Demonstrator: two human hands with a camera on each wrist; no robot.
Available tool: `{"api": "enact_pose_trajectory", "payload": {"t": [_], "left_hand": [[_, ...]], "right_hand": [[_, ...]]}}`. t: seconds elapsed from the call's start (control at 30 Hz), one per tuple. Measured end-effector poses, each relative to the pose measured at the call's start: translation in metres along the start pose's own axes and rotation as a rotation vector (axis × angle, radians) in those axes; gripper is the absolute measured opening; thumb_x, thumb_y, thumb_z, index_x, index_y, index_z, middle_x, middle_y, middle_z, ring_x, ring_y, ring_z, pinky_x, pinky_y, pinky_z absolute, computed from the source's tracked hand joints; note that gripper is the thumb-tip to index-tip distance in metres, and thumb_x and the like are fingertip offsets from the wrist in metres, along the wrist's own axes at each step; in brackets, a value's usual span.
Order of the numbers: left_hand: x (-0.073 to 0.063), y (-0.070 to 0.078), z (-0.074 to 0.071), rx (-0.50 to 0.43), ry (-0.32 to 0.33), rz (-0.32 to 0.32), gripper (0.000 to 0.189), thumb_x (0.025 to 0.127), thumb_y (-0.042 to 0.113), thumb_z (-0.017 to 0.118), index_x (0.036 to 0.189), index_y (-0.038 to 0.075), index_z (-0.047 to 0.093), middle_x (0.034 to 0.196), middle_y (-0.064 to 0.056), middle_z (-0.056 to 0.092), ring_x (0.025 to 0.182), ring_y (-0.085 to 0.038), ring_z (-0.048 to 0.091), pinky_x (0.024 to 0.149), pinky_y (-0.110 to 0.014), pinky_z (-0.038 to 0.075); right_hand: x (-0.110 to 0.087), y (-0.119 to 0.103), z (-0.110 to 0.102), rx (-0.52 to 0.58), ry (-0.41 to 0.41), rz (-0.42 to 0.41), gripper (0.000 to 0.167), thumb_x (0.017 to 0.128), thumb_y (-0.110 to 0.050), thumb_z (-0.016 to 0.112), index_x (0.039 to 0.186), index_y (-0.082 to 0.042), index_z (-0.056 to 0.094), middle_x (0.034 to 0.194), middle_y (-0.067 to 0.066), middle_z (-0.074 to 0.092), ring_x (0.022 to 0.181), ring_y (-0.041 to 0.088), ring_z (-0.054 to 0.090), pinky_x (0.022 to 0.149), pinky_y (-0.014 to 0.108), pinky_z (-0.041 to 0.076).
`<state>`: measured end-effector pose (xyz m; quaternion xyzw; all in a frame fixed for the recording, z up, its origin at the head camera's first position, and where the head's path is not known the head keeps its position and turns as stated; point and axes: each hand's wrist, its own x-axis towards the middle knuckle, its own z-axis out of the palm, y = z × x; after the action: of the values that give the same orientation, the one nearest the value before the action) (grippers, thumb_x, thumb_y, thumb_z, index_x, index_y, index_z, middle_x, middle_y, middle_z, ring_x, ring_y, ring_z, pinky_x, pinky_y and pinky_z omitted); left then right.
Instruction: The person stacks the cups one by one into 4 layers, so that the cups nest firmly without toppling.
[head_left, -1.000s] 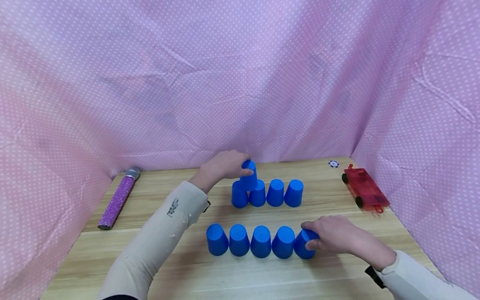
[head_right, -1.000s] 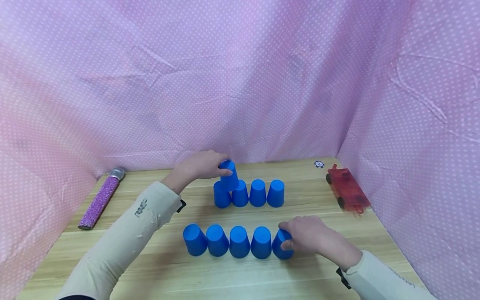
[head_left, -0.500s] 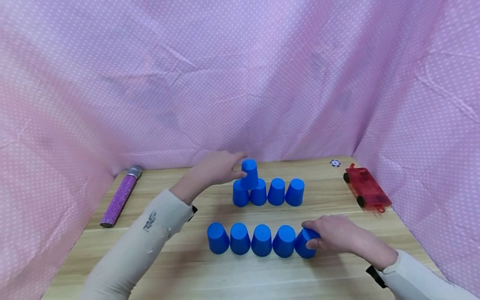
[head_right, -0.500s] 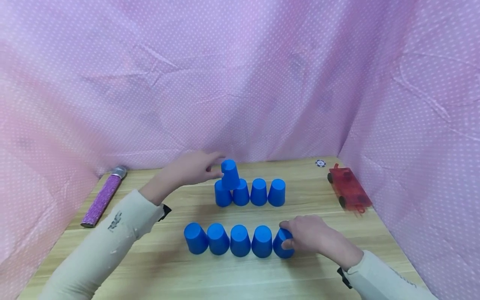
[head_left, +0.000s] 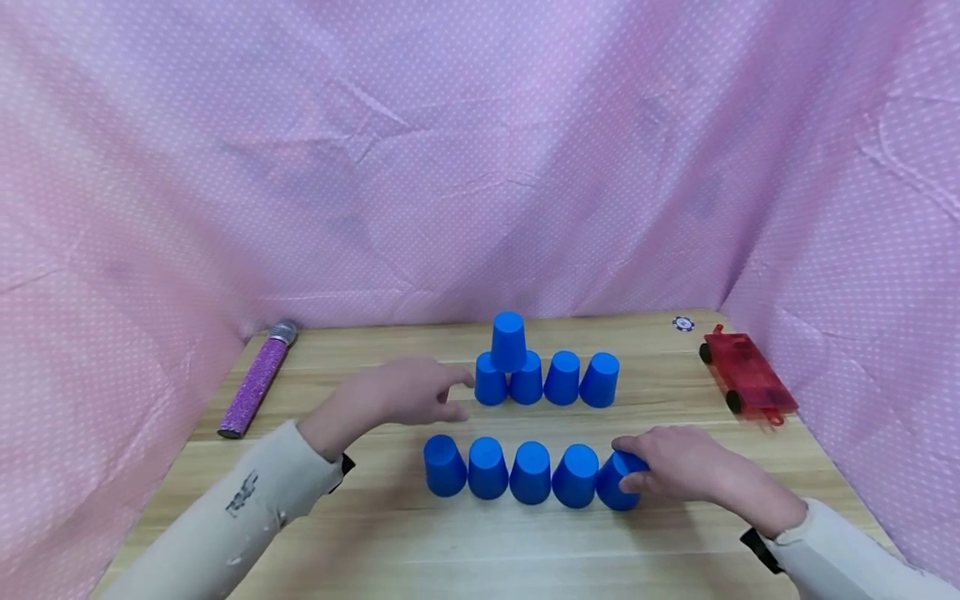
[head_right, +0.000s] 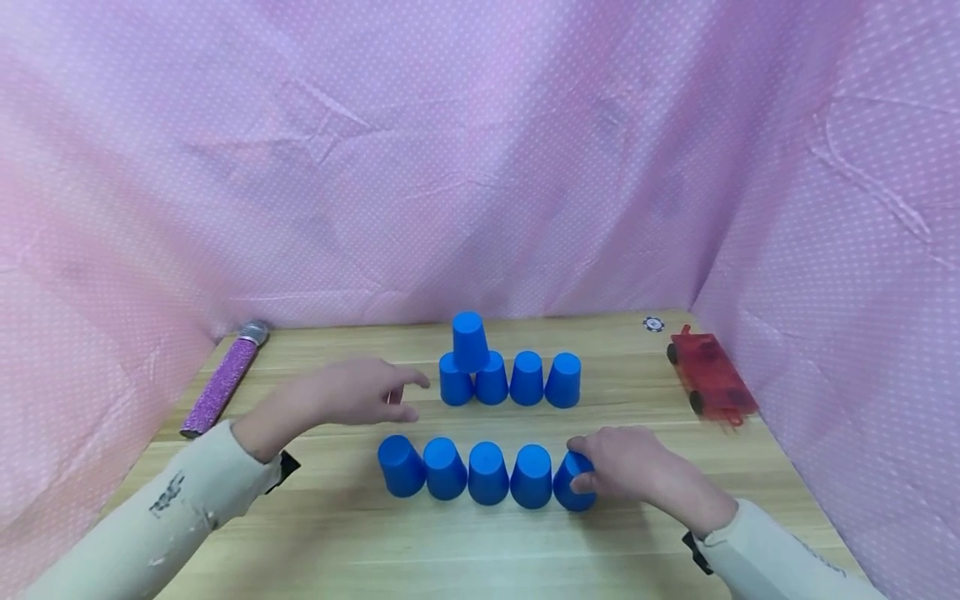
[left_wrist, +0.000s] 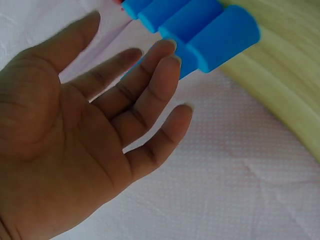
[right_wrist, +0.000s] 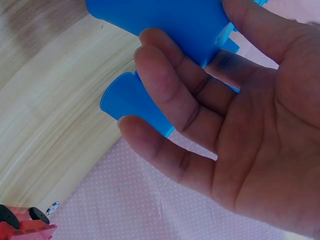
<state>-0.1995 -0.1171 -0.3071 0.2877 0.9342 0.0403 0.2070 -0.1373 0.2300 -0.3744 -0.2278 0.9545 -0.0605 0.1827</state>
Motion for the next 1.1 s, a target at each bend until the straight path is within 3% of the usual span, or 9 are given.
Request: {"api": "enact_pose_trajectory", "payload": {"t": [0.17, 0.37, 0.57, 0.9, 1.1], "left_hand": [[-0.014, -0.002, 0.017, -0.020, -0.073, -0.054, 0.058, 0.090, 0.047, 0.073, 0.142, 0.028, 0.055, 0.107, 0.001, 0.071, 0.094, -0.015, 0.065, 0.082, -0.036, 0.056], [-0.023, -0.007, 0.035, 0.017, -0.054, -0.080, 0.059, 0.086, 0.047, 0.076, 0.139, 0.029, 0.056, 0.113, 0.000, 0.072, 0.098, -0.016, 0.068, 0.086, -0.040, 0.057], [-0.024, -0.012, 0.045, 0.013, -0.033, -0.075, 0.059, 0.086, 0.044, 0.078, 0.138, 0.029, 0.057, 0.107, 0.001, 0.072, 0.090, -0.014, 0.065, 0.081, -0.037, 0.056], [-0.020, -0.017, 0.058, 0.007, -0.019, -0.034, 0.058, 0.084, 0.043, 0.079, 0.137, 0.028, 0.059, 0.117, 0.003, 0.073, 0.098, -0.014, 0.069, 0.088, -0.040, 0.058], [-0.019, -0.018, 0.063, 0.015, 0.011, -0.013, 0.053, 0.083, 0.043, 0.081, 0.131, 0.028, 0.062, 0.114, 0.003, 0.074, 0.102, -0.018, 0.070, 0.088, -0.042, 0.059]], "right_hand": [[0.000, 0.000, -0.001, -0.011, -0.001, 0.000, 0.058, 0.083, -0.045, 0.078, 0.127, -0.009, 0.067, 0.108, 0.009, 0.074, 0.094, 0.027, 0.070, 0.077, 0.049, 0.058], [0.000, 0.000, 0.000, 0.004, -0.012, 0.007, 0.058, 0.083, -0.045, 0.078, 0.127, -0.009, 0.067, 0.107, 0.009, 0.074, 0.094, 0.027, 0.070, 0.078, 0.049, 0.058], [0.000, 0.000, -0.001, 0.006, -0.014, 0.005, 0.058, 0.083, -0.045, 0.078, 0.127, -0.009, 0.067, 0.107, 0.009, 0.074, 0.094, 0.026, 0.070, 0.078, 0.049, 0.058], [0.001, 0.001, 0.003, 0.016, -0.006, 0.004, 0.058, 0.083, -0.045, 0.078, 0.127, -0.008, 0.067, 0.108, 0.009, 0.075, 0.094, 0.026, 0.070, 0.078, 0.049, 0.058], [0.000, 0.002, 0.003, 0.023, -0.009, 0.008, 0.059, 0.083, -0.045, 0.078, 0.128, -0.009, 0.067, 0.109, 0.009, 0.074, 0.095, 0.027, 0.070, 0.079, 0.050, 0.058]]}}
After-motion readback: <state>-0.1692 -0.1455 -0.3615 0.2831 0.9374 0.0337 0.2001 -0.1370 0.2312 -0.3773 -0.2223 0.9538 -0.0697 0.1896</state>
